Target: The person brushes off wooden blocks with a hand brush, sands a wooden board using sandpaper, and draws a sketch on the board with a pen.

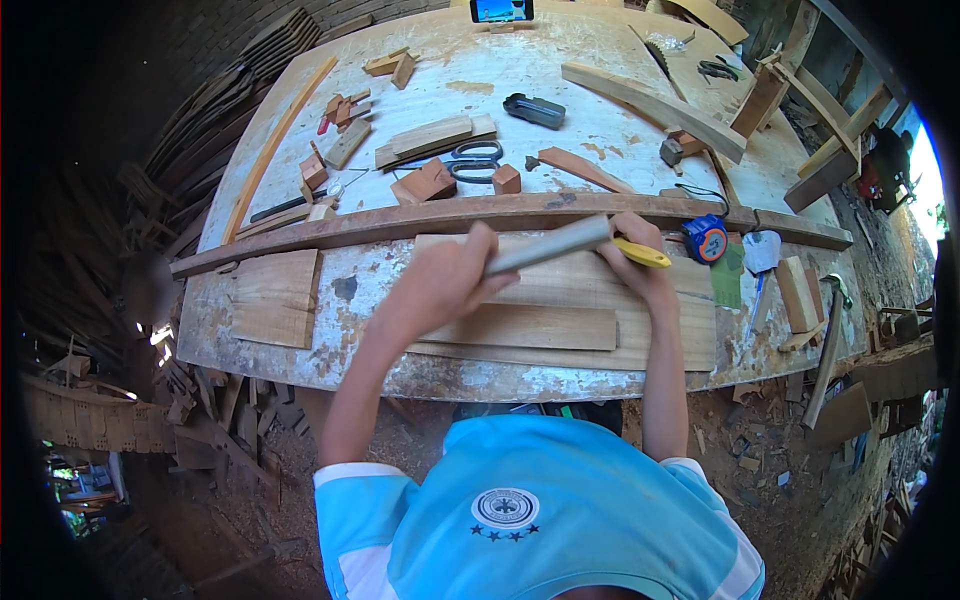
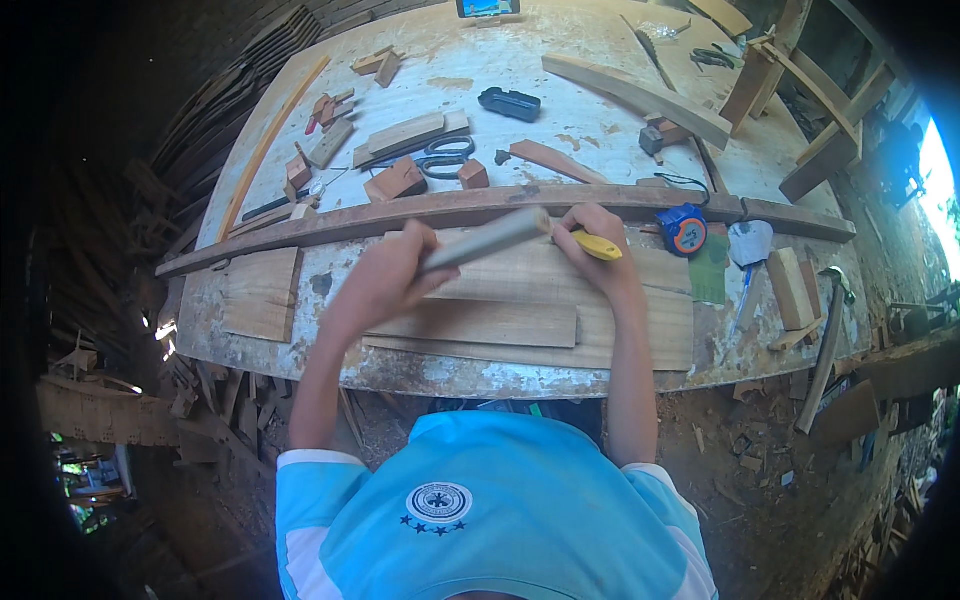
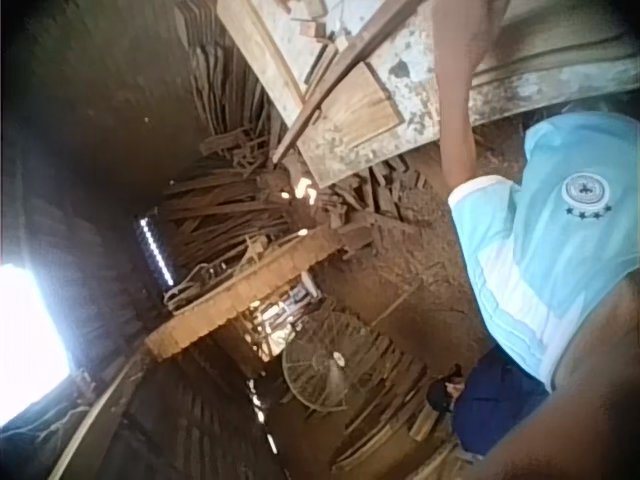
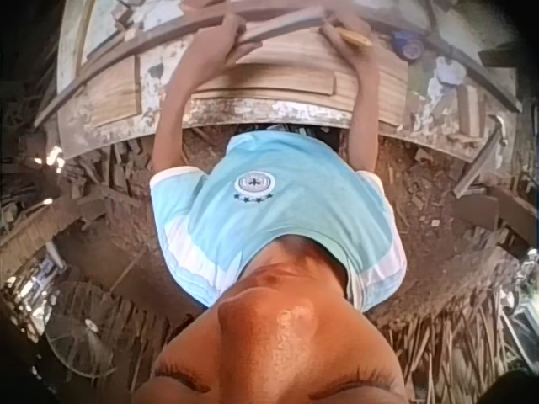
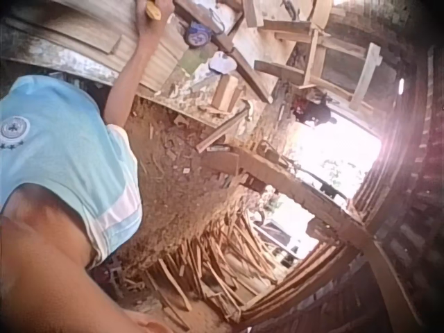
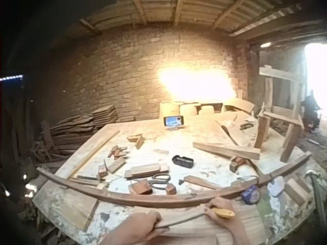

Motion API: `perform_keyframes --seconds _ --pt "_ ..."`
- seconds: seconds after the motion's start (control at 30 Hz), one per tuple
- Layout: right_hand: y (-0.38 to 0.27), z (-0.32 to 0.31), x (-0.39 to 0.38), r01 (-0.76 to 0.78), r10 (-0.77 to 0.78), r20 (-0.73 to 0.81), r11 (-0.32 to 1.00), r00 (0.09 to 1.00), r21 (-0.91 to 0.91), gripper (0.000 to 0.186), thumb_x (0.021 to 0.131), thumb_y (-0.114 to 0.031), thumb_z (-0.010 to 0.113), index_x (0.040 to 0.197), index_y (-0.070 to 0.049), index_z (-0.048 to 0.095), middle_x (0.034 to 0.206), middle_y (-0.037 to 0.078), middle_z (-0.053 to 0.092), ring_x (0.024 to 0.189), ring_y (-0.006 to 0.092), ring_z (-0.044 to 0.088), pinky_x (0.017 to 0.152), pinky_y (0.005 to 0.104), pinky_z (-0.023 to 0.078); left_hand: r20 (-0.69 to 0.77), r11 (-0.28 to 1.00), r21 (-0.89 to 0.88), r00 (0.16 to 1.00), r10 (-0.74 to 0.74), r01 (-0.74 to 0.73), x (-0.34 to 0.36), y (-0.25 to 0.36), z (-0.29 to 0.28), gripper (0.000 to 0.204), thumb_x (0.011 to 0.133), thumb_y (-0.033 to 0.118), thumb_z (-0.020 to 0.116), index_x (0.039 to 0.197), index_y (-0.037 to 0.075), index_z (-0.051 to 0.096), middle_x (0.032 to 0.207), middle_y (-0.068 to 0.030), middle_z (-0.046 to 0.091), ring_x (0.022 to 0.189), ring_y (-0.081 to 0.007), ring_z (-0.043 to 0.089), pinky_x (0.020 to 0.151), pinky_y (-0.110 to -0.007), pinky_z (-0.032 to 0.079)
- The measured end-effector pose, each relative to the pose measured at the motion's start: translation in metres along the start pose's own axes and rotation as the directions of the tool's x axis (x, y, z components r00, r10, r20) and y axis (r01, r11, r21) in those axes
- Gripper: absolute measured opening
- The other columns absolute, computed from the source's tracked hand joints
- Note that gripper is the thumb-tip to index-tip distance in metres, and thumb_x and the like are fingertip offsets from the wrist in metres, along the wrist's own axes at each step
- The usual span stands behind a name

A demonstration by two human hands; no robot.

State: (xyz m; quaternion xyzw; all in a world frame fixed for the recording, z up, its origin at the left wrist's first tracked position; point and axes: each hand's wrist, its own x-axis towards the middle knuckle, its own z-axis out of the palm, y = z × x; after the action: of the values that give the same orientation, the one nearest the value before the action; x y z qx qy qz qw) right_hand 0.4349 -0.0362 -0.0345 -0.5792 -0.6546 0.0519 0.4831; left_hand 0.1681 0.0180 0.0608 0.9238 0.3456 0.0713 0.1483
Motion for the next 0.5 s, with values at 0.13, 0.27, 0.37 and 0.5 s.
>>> perform_keyframes --seconds 0.13,0.27,0.37,0.5 --pt "-0.006 0.005 0.001 -0.063 0.065 0.045 0.997 0.997 -0.035 0.015 0.076 -0.012 0.068 0.075 0.0 0.059 0.071 0.012 0.059 0.066 0.0247 0.057 0.061 0.0326 0.045 -0.184 0.927 0.19 0.915 0.358 -0.324 -0.027 -0.008 0.043 0.044 0.082 0.042 0.063 0.104 0.007 0.05 0.081 -0.0092 0.058 0.079 -0.0232 0.06 0.069 -0.034 0.044" --pt "-0.004 0.01 0.0 -0.042 0.042 0.024 0.999 0.999 -0.028 0.017 0.078 -0.014 0.067 0.074 0.0 0.059 0.073 0.011 0.059 0.065 0.021 0.056 0.062 0.0303 0.044 -0.105 0.929 0.246 0.945 0.31 -0.277 -0.034 -0.002 0.066 0.06 0.08 0.053 0.056 0.12 0.009 0.051 0.092 -0.0075 0.051 0.085 -0.0214 0.053 0.074 -0.033 0.041" --pt "-0.003 0.01 0.0 -0.042 0.043 0.045 0.999 0.998 -0.029 0.018 0.08 -0.015 0.066 0.074 0.0 0.058 0.072 0.011 0.058 0.067 0.0203 0.056 0.062 0.0304 0.044 -0.177 0.928 0.252 0.93 0.322 -0.273 -0.034 0.0 0.081 0.059 0.08 0.055 0.054 0.118 0.01 0.052 0.094 -0.0099 0.051 0.09 -0.0246 0.052 0.078 -0.037 0.04" --pt "-0.007 0.004 0.0 -0.081 0.085 0.075 0.995 0.994 -0.051 0.016 0.077 -0.013 0.067 0.075 0.0 0.058 0.074 0.012 0.058 0.07 0.026 0.057 0.065 0.0339 0.044 -0.182 0.933 0.194 0.923 0.338 -0.304 -0.033 0.001 0.077 0.062 0.078 0.054 0.059 0.12 0.01 0.049 0.096 -0.0102 0.053 0.093 -0.0264 0.053 0.083 -0.038 0.04"
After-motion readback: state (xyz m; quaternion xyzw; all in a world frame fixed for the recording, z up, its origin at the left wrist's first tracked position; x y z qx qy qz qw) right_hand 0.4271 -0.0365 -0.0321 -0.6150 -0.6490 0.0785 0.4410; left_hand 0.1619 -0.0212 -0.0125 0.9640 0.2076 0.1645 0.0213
